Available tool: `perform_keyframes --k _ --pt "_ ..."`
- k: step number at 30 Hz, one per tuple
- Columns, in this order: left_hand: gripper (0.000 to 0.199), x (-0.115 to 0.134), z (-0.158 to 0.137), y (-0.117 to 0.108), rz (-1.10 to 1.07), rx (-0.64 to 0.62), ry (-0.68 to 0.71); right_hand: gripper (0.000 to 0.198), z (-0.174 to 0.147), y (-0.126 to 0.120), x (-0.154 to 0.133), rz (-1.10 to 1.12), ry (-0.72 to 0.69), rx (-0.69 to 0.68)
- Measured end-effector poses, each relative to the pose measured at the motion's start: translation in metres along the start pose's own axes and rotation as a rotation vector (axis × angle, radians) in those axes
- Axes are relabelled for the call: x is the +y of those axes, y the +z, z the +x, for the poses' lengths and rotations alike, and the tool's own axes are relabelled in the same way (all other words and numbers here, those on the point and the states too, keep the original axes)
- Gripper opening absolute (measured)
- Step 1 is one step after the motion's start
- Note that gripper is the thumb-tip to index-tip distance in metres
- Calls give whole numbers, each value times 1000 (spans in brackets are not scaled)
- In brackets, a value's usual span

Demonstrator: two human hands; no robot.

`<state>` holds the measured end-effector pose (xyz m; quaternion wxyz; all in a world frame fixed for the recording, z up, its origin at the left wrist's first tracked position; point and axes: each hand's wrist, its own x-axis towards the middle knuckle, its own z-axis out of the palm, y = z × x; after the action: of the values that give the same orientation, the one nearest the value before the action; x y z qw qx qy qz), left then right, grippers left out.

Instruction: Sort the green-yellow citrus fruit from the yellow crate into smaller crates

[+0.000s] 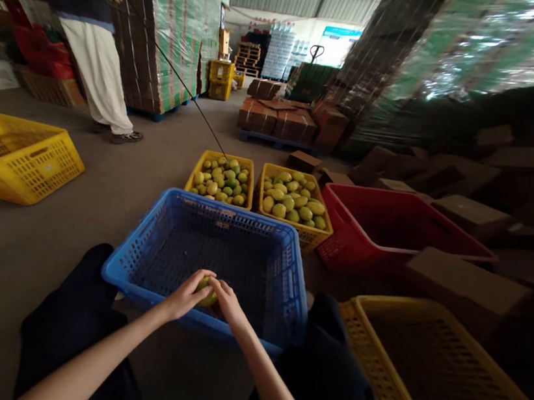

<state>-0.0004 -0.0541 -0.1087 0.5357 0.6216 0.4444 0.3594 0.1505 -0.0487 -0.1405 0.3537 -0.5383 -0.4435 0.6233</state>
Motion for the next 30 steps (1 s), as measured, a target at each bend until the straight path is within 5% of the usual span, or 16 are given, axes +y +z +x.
perform_keyframes --k 4,7,10,12,18,24,30 --pt "49 2 2 0 -76 36 -51 45 -7 1 -13 -25 -52 46" --pt "62 0 8 0 -252 80 -258 40 -16 -1 -30 -70 -230 129" --pt "75 -1 17 -1 -433 -23 -495 43 -24 -5 -44 -112 -372 121" --pt "79 1 22 0 -519 -65 -533 49 -26 -7 -47 -103 -416 66" --pt "72 10 21 5 -541 122 -302 55 -19 -9 -45 116 -314 47" --pt "67 15 15 4 -381 178 -158 51 -13 -9 -42 38 -201 42" --pt "53 9 13 1 -164 54 -58 53 -14 -9 -36 5 -118 58"
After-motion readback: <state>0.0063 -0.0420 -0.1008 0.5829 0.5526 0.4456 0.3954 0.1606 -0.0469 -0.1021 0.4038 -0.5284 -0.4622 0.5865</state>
